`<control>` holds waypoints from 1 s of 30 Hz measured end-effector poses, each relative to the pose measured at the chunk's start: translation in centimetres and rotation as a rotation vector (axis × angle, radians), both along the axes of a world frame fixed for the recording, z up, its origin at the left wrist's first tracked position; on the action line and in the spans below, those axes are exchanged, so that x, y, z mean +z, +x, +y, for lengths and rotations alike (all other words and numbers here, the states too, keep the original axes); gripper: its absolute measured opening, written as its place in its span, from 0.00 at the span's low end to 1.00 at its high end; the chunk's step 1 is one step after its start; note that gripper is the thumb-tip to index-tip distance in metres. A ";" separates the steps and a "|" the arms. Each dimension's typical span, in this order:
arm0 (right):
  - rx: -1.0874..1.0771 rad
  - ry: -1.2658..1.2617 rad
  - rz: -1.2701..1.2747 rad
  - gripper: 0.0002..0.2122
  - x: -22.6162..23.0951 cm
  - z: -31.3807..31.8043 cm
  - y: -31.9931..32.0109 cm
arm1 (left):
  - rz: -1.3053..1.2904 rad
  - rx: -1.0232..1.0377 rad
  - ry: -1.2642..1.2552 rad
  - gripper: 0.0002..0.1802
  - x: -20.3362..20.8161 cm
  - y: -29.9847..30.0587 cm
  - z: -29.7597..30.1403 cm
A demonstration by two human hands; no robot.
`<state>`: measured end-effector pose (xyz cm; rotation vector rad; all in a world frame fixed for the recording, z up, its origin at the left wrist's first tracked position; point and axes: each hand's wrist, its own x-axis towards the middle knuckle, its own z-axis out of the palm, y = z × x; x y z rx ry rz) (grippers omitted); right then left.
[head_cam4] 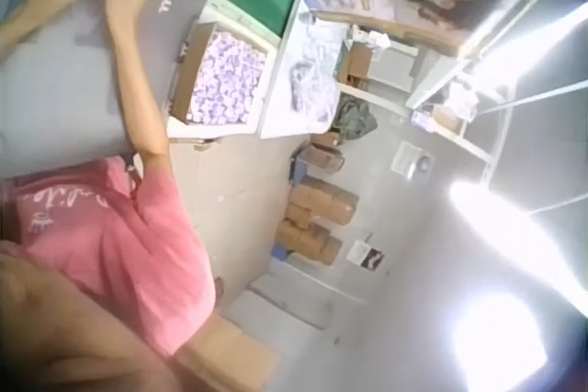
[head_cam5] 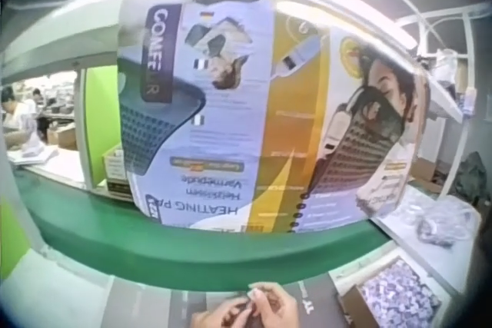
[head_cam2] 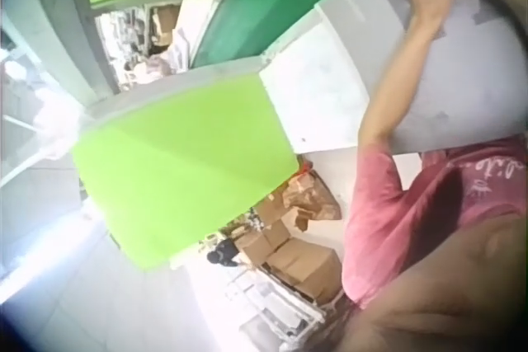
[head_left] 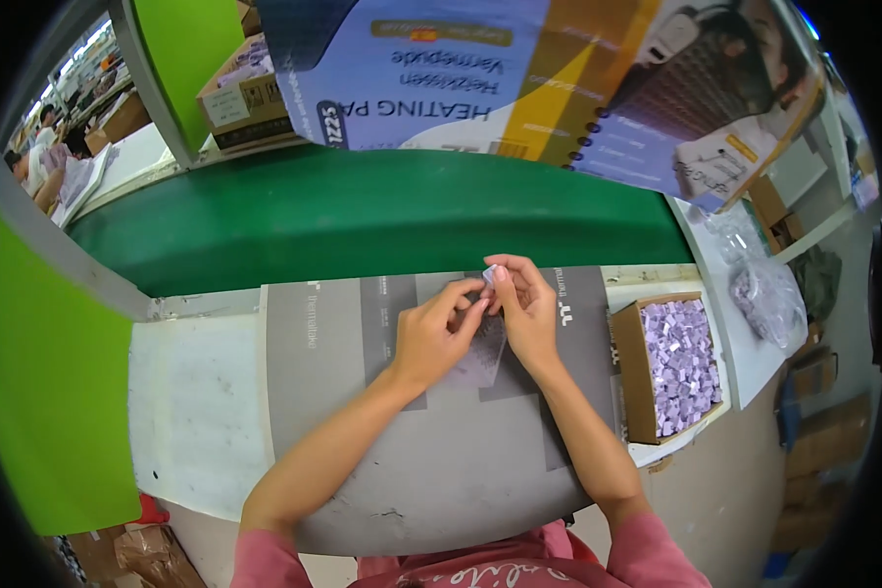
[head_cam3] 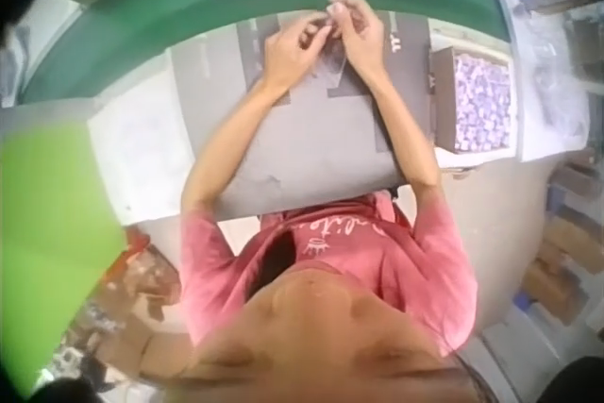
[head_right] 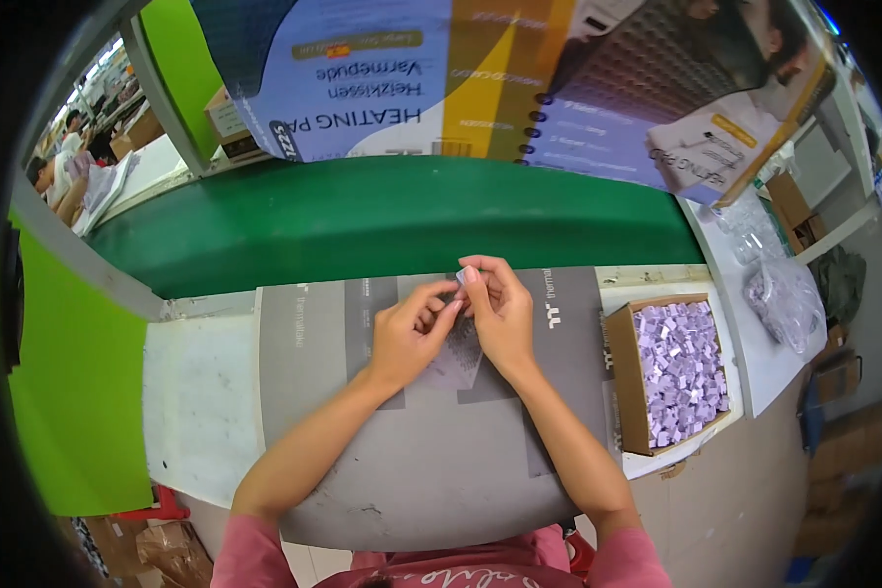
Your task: The person assembles small portable handheld fans by integrating fan casings, fan motors, circuit boards, wires, and plastic components. A wire-tucking tool is used to manage the wires during assembly.
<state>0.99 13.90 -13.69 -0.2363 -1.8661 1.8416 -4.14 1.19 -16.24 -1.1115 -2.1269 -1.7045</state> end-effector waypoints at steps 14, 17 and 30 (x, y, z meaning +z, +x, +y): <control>0.109 0.154 0.020 0.14 -2.5 -0.1 -0.1 | -0.119 0.095 -0.092 0.12 0.1 -0.5 0.0; 0.135 0.048 -0.006 0.15 -2.4 -0.3 0.0 | -0.141 0.108 -0.083 0.09 -0.3 -0.5 0.0; 0.466 -0.605 -0.021 0.15 -1.7 2.4 0.5 | -0.031 0.047 0.068 0.15 0.0 -0.4 0.1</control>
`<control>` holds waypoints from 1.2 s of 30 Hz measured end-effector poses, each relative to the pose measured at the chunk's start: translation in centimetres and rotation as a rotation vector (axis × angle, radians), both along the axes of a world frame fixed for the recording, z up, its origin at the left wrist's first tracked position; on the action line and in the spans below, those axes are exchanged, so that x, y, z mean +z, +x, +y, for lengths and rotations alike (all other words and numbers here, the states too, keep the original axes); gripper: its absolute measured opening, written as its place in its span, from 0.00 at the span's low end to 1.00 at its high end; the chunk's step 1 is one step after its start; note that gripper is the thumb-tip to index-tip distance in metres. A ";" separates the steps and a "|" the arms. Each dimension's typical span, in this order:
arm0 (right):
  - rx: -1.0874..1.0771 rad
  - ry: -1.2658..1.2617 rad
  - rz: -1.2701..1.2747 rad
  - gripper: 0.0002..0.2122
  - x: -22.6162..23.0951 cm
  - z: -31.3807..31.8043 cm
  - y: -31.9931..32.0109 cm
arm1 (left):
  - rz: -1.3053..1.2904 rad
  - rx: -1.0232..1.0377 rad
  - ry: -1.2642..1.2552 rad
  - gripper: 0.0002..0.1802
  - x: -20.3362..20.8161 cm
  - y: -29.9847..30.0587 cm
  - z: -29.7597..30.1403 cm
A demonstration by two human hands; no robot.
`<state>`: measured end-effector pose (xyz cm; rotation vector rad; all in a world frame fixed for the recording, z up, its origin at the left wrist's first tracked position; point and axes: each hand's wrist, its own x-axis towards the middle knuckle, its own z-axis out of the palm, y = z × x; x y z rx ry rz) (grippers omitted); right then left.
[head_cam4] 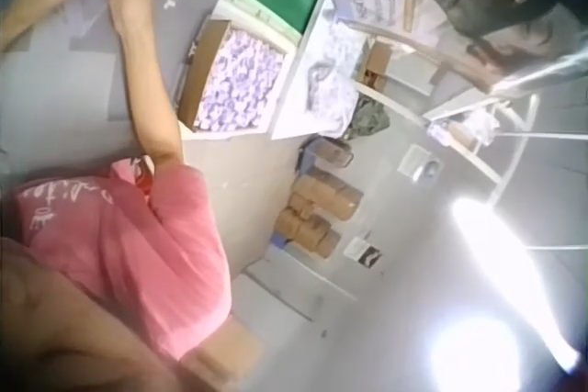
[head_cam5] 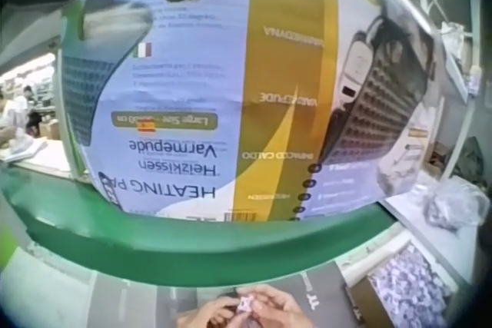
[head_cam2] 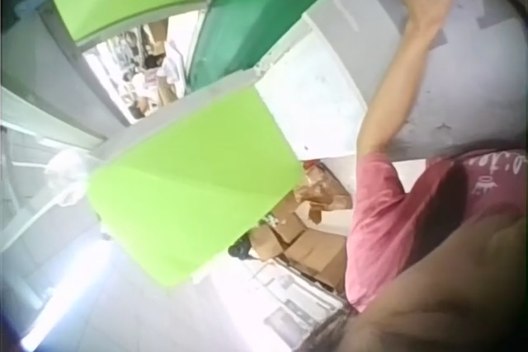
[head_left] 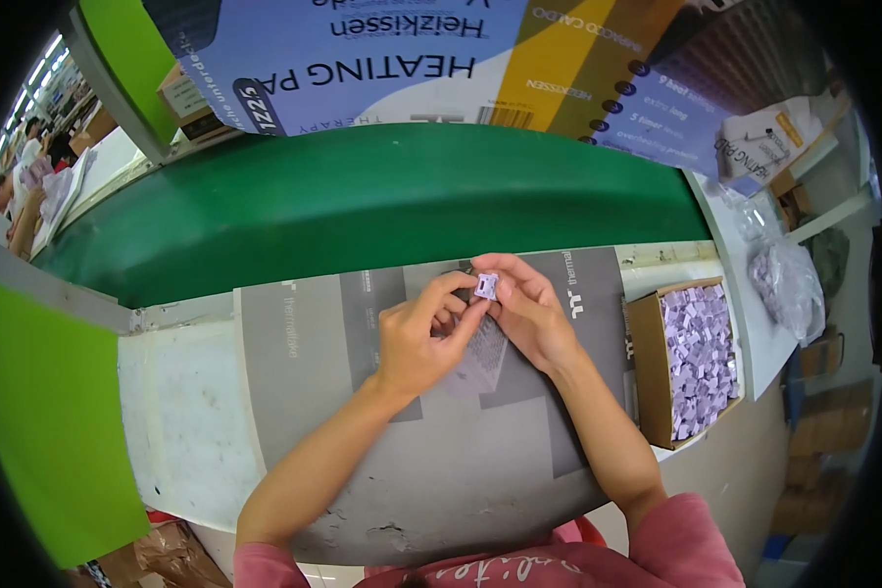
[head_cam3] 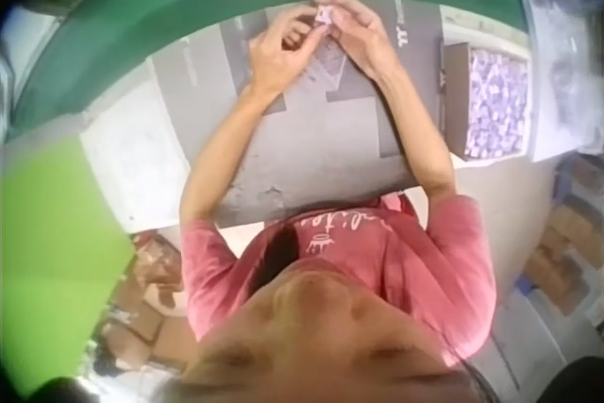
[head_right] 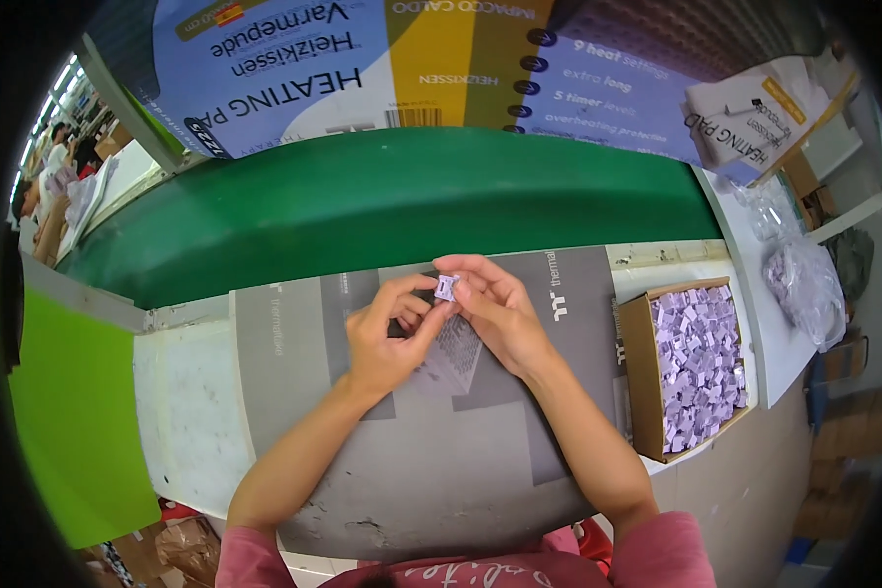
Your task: The person assembles small portable handheld fans by integrating fan casings, fan motors, circuit boards, wires, and plastic components. A wire-tucking tool is used to manage the wires during assembly.
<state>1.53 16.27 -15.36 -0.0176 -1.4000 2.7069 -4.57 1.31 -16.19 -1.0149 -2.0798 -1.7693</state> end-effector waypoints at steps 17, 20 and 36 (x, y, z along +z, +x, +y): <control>0.136 -0.011 0.034 0.20 -0.2 0.8 0.2 | 0.135 -0.016 0.094 0.19 0.3 0.5 0.0; 0.137 -0.021 0.033 0.20 0.5 0.4 0.2 | 0.145 -0.012 0.124 0.18 0.1 0.4 -0.1; 0.067 -0.077 0.084 0.13 -0.2 0.5 0.1 | 0.150 0.001 0.042 0.14 0.3 0.5 -0.4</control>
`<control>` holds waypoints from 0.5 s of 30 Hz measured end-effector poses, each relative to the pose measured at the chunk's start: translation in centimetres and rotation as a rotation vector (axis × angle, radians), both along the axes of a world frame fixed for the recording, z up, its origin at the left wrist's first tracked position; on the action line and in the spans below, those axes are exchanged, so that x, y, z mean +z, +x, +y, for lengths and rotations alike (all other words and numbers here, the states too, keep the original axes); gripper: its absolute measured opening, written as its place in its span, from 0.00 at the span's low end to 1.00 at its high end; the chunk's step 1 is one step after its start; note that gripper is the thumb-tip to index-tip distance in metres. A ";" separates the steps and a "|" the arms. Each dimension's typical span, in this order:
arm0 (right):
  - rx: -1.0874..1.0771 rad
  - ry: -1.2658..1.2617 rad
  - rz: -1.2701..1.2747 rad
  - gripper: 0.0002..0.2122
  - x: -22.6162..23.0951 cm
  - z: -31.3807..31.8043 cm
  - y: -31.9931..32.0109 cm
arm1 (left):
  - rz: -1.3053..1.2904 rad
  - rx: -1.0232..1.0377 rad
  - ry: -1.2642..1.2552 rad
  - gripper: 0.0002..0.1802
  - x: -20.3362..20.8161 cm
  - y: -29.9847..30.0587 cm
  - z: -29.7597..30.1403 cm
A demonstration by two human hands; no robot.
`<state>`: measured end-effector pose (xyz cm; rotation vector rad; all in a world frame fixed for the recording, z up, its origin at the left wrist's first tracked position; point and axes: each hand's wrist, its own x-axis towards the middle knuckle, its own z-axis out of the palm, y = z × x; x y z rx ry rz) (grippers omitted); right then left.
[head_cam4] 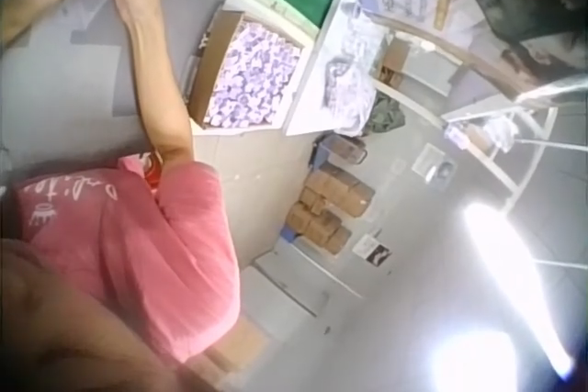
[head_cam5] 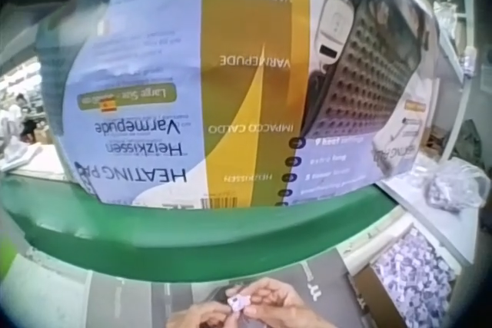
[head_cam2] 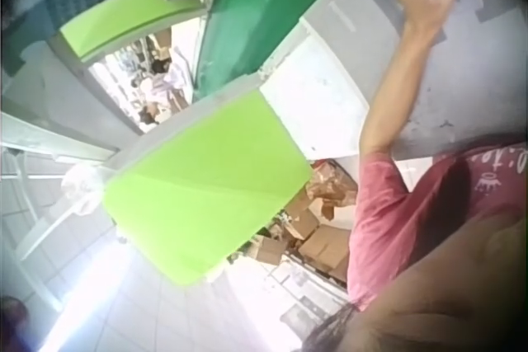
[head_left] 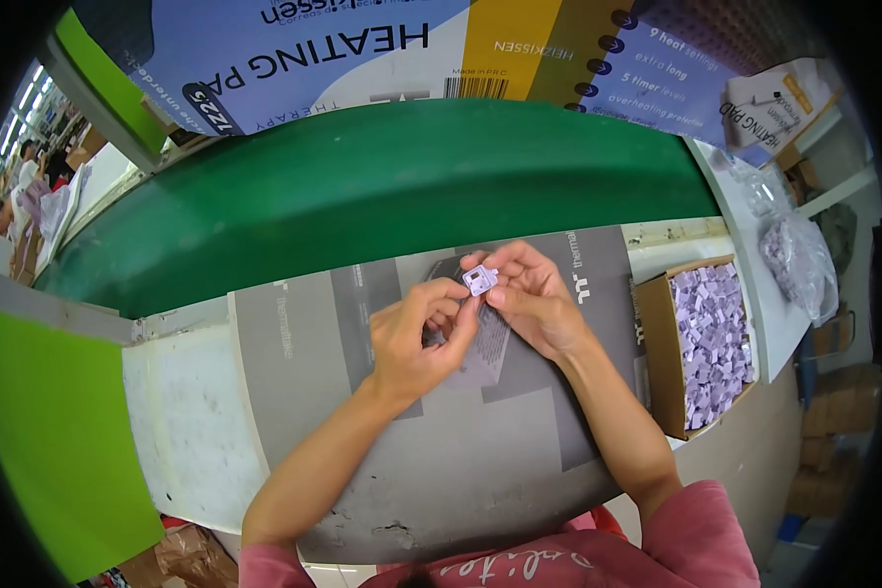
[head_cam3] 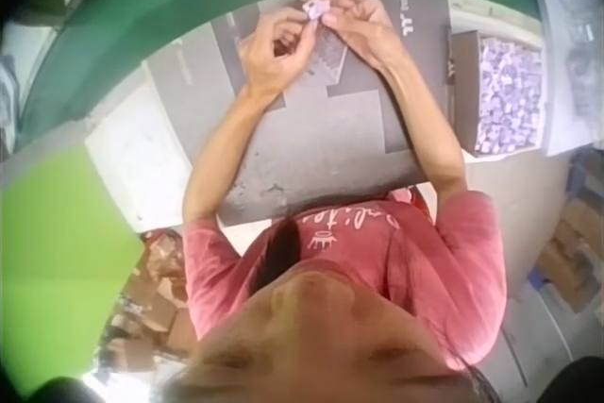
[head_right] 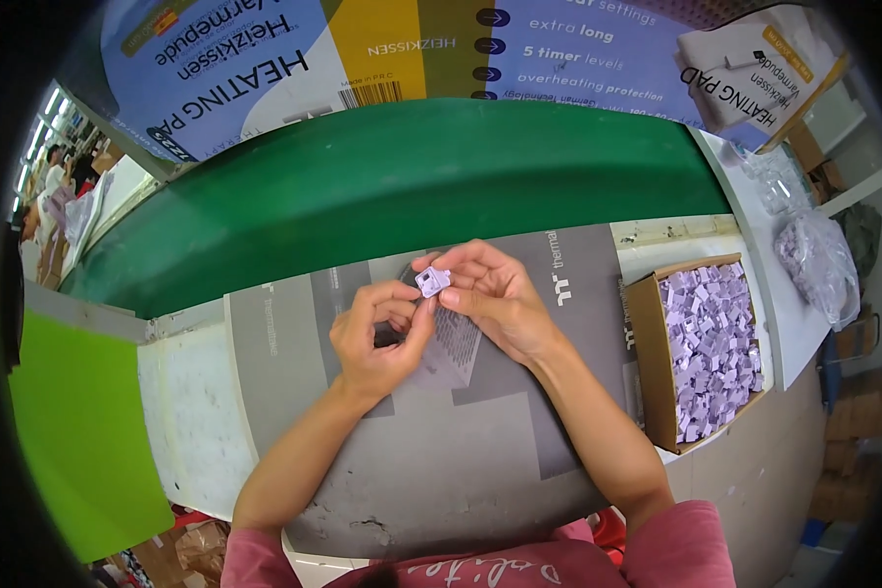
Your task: The person assembles small portable handheld fans by integrating fan casings, fan motors, circuit boards, wires, and plastic components. A wire-tucking tool is used to manage the wires during assembly.
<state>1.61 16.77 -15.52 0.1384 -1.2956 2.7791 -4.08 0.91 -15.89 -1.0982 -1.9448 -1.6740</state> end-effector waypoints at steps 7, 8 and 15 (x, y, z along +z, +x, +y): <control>-0.017 -0.008 0.003 0.13 -0.1 0.4 0.2 | 0.000 -0.028 -0.009 0.14 0.5 0.0 0.0; -0.006 -0.017 0.022 0.12 -0.3 0.6 0.1 | -0.008 -0.030 -0.002 0.14 0.4 0.0 0.1; 0.006 -0.029 0.048 0.10 -0.4 0.4 0.1 | 0.014 -0.035 0.004 0.14 0.4 0.0 -0.2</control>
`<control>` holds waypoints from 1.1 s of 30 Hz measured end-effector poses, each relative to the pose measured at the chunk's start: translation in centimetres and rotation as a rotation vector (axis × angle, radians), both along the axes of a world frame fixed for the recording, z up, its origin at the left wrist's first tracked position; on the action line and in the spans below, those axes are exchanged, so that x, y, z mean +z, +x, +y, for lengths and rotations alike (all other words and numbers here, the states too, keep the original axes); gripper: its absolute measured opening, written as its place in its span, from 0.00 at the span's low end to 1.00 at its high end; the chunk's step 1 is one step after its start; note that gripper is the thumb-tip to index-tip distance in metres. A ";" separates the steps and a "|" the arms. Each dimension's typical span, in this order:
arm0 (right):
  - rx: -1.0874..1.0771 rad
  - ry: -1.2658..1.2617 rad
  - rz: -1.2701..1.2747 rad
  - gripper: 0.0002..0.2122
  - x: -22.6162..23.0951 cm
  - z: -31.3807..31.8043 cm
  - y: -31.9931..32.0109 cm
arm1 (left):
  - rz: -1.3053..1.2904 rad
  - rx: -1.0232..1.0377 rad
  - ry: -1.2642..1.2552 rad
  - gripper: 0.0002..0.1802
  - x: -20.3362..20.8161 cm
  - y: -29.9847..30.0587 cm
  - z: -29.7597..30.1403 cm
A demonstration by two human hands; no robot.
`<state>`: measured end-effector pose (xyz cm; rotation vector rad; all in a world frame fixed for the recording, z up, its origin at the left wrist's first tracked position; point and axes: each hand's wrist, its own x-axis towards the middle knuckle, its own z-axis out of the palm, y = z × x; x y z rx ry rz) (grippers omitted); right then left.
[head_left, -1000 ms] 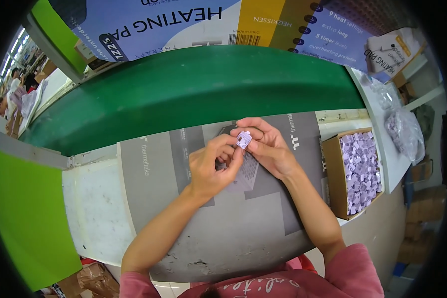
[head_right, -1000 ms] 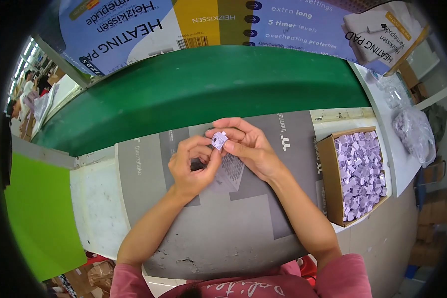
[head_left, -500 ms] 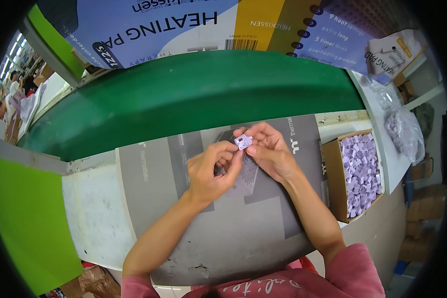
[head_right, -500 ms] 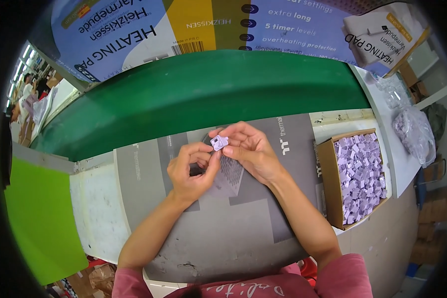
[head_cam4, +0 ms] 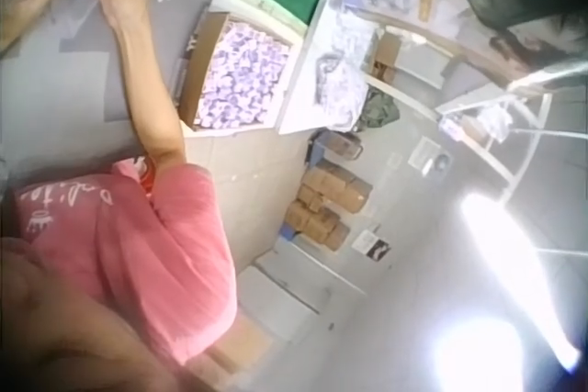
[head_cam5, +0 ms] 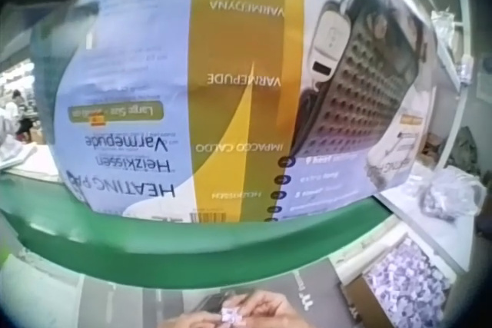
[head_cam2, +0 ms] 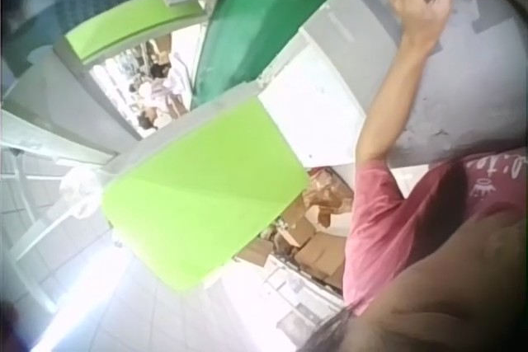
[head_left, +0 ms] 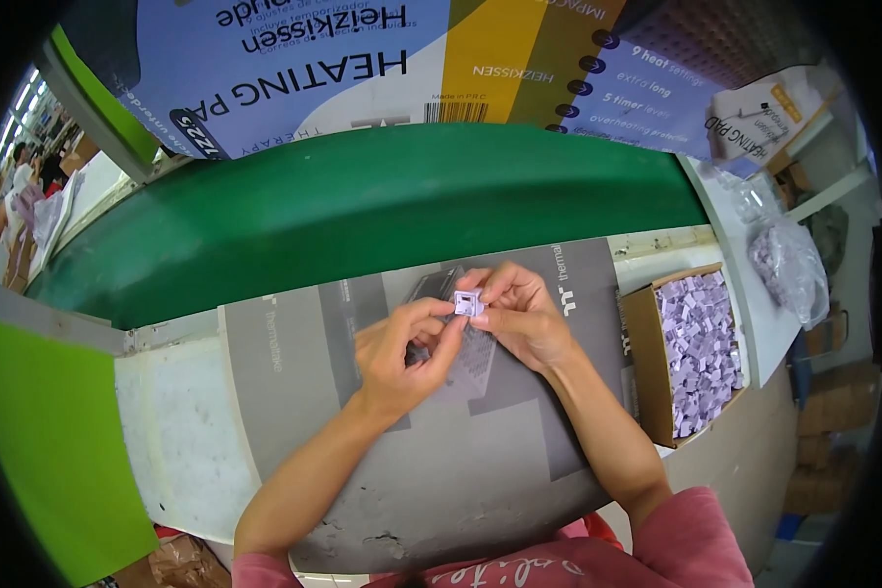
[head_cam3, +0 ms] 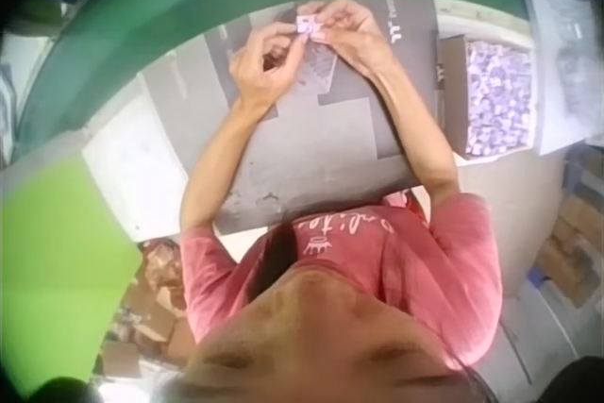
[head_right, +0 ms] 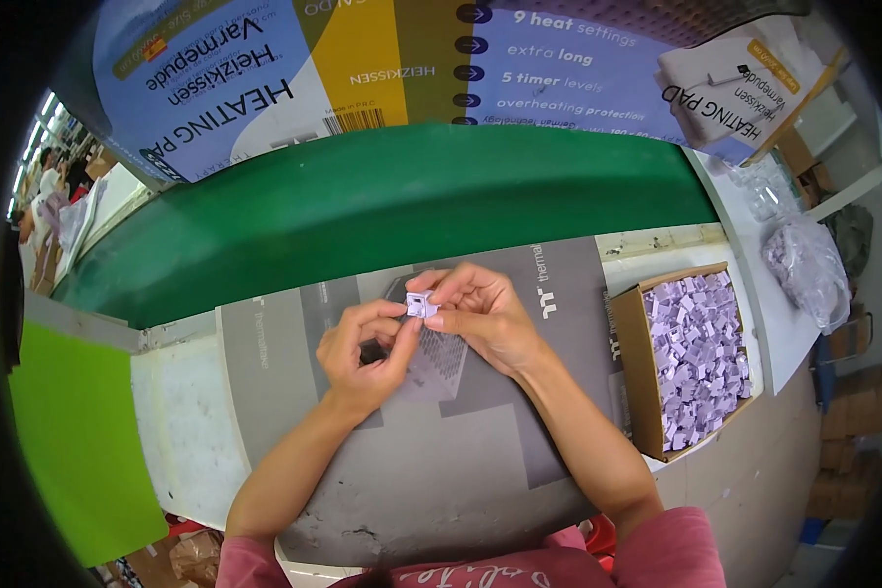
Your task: The person assembles small portable handheld fans by integrating fan casings, fan motors, circuit boards, wires, and plastic components. A wire-tucking tool is used to manage the wires during assembly.
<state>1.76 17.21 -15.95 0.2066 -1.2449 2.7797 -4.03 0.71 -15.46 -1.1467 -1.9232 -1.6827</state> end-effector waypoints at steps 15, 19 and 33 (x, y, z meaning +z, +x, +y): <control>-0.099 0.138 0.007 0.09 -0.1 -0.3 0.0 | 0.006 -0.060 -0.035 0.10 0.4 -0.1 0.0; -0.086 0.163 0.009 0.07 0.1 -0.4 -0.1 | -0.001 -0.098 0.006 0.11 0.3 -0.1 -0.1; -0.079 0.164 0.027 0.09 -1.0 -0.6 -0.6 | -0.073 0.022 -0.134 0.09 -0.3 0.2 0.5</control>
